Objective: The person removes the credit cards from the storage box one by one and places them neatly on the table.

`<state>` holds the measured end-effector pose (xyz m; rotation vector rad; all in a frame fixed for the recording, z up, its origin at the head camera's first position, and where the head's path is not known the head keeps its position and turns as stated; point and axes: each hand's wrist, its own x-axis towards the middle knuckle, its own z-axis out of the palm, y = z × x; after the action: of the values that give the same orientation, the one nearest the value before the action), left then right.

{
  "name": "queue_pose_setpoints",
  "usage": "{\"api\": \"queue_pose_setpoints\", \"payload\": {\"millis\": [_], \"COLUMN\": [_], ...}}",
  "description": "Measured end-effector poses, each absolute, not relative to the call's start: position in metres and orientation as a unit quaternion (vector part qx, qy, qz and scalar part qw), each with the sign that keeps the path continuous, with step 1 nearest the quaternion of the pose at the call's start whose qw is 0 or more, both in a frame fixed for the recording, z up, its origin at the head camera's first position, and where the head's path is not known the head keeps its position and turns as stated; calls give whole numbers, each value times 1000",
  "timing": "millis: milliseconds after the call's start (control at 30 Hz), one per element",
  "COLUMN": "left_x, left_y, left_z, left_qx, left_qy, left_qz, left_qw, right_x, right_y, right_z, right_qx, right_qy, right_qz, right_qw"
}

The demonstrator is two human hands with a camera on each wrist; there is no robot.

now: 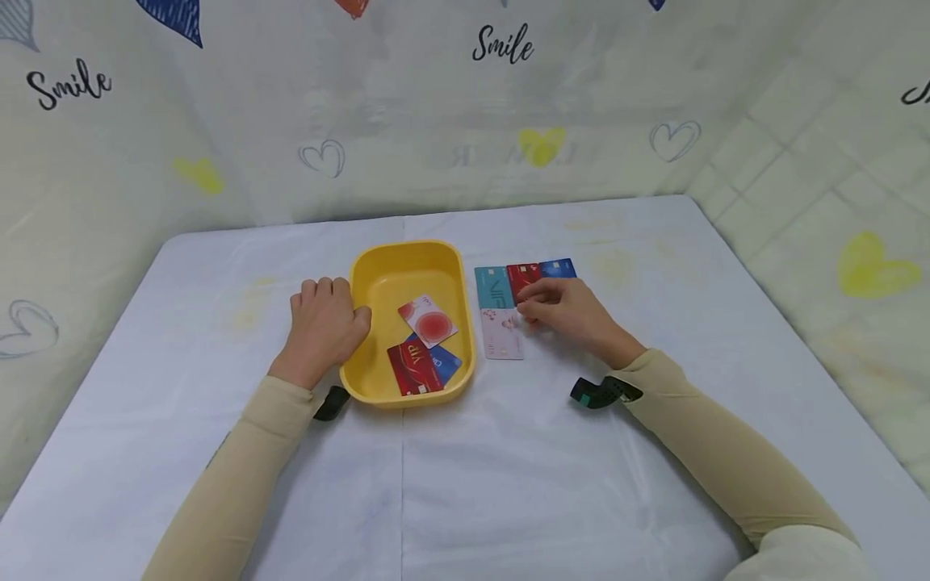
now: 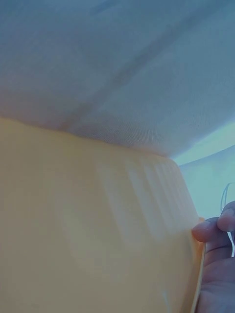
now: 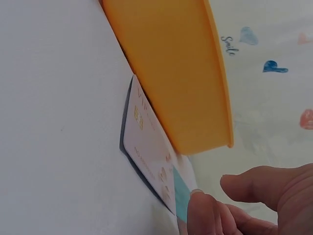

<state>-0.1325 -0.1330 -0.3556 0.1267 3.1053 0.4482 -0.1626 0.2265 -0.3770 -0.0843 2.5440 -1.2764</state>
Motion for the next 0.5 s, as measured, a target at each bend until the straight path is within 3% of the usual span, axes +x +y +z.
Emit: {"api": "queue_pose_setpoints", "payload": {"millis": [500], "left_x": [-132], "left_y": [-133], "left_z": [-353], "left_qx": [36], "left_qy": [990], "left_qz": [138], "left_qw": [-1], "right_x": [-171], "right_y": [214], "right_z": [-359], "right_qx": [-50], "right_qy": [878], "right_qz": [-455], "right_qw": [142]}}
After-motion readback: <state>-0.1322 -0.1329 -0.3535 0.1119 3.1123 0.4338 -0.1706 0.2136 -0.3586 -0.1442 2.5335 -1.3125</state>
